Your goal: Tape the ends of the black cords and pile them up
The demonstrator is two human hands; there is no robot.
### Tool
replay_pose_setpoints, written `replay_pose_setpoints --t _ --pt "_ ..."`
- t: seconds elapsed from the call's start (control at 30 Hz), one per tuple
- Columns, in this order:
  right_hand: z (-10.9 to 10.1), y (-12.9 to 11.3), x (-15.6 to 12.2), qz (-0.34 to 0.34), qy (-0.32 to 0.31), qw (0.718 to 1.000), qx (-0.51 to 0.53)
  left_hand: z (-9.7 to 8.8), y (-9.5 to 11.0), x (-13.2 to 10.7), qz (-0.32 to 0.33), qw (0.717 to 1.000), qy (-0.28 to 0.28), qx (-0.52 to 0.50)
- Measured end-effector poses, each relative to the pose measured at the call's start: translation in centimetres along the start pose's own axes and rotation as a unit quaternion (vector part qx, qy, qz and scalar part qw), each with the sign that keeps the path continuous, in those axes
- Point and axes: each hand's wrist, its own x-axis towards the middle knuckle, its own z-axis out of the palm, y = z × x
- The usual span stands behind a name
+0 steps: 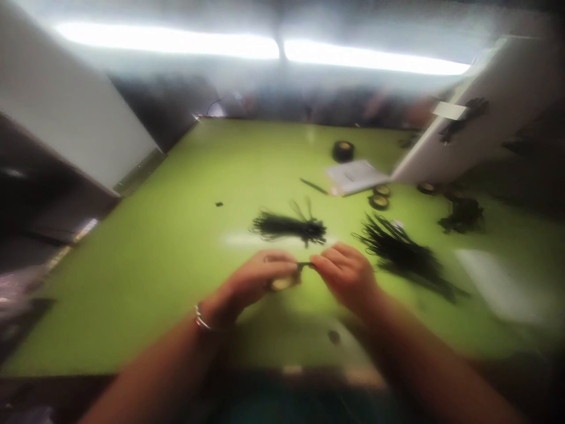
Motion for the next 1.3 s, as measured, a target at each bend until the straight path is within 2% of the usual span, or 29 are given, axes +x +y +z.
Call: replay_pose_setpoints --t 0.07,0.13,0.2,0.27,0.33,0.47,0.53,0.57,0.6,0.63,0.73,0.8,0.87,0.93,1.0,1.07,1.13,1.23,1.3 --pt "0.2 0.0 -0.2 -0.024 0.006 0.999 -0.034 0.2 0.1 -0.1 0.003 1.000 0.017 0.017" --pt "0.7 -0.2 -0.2 -0.019 -0.003 0.999 -0.032 0.5 0.2 -0.2 0.020 0.996 0.065 0.060" --pt "1.1 -0.4 -0.2 0.012 -0.017 1.000 0.012 0.8 0.2 -0.2 0.051 0.986 0.112 0.112" --pt "1.4 -0.7 0.0 0.070 -0.042 0.991 0.106 1.1 0.1 -0.2 0.094 0.970 0.142 0.172" --pt "1.3 -0.9 0.2 0.144 -0.099 0.961 0.215 1.3 0.0 -0.2 0.159 0.946 0.147 0.241" --pt "0.3 -0.9 0.8 0.268 -0.236 0.864 0.354 1.7 0.1 -0.3 0.277 0.898 0.097 0.328" --pt "-0.1 -0.8 1.0 0.299 -0.251 0.831 0.395 1.7 0.2 -0.4 0.279 0.901 0.080 0.323" --pt "-0.2 -0.7 1.1 0.305 -0.245 0.827 0.404 1.7 0.3 -0.5 0.263 0.910 0.076 0.310" --pt "-0.2 -0.7 1.1 0.302 -0.232 0.833 0.400 1.7 0.4 -0.5 0.239 0.923 0.075 0.292" --pt "-0.2 -0.6 1.0 0.290 -0.211 0.852 0.382 1.6 0.5 -0.5 0.209 0.936 0.075 0.273" --pt "0.2 -0.6 0.5 0.189 -0.110 0.946 0.239 1.3 0.6 -0.5 0.124 0.965 0.080 0.215" --pt "0.4 -0.6 0.1 0.097 -0.047 0.989 0.100 1.1 0.7 -0.5 0.084 0.977 0.077 0.181" --pt "0.6 -0.7 -0.2 0.026 -0.010 1.000 -0.009 1.0 0.7 -0.5 0.051 0.985 0.069 0.149" --pt "0.8 -0.9 -0.5 -0.009 0.003 0.999 -0.052 1.1 0.7 -0.6 0.046 0.985 0.073 0.153" --pt "1.1 -1.2 -0.5 -0.001 0.005 0.999 -0.033 1.4 0.5 -0.7 0.087 0.967 0.113 0.211" --pt "1.3 -1.5 -0.3 0.053 -0.005 0.998 0.041 1.7 0.2 -0.7 0.158 0.932 0.159 0.285" --pt "1.3 -1.6 0.1 0.147 -0.040 0.974 0.168 1.9 -0.1 -0.7 0.224 0.900 0.176 0.330" --pt "0.8 -1.2 0.6 0.260 -0.166 0.882 0.356 1.9 -0.2 -0.7 0.298 0.874 0.140 0.358" --pt "0.4 -0.7 0.7 0.296 -0.236 0.826 0.418 1.8 0.1 -0.8 0.326 0.866 0.105 0.364"
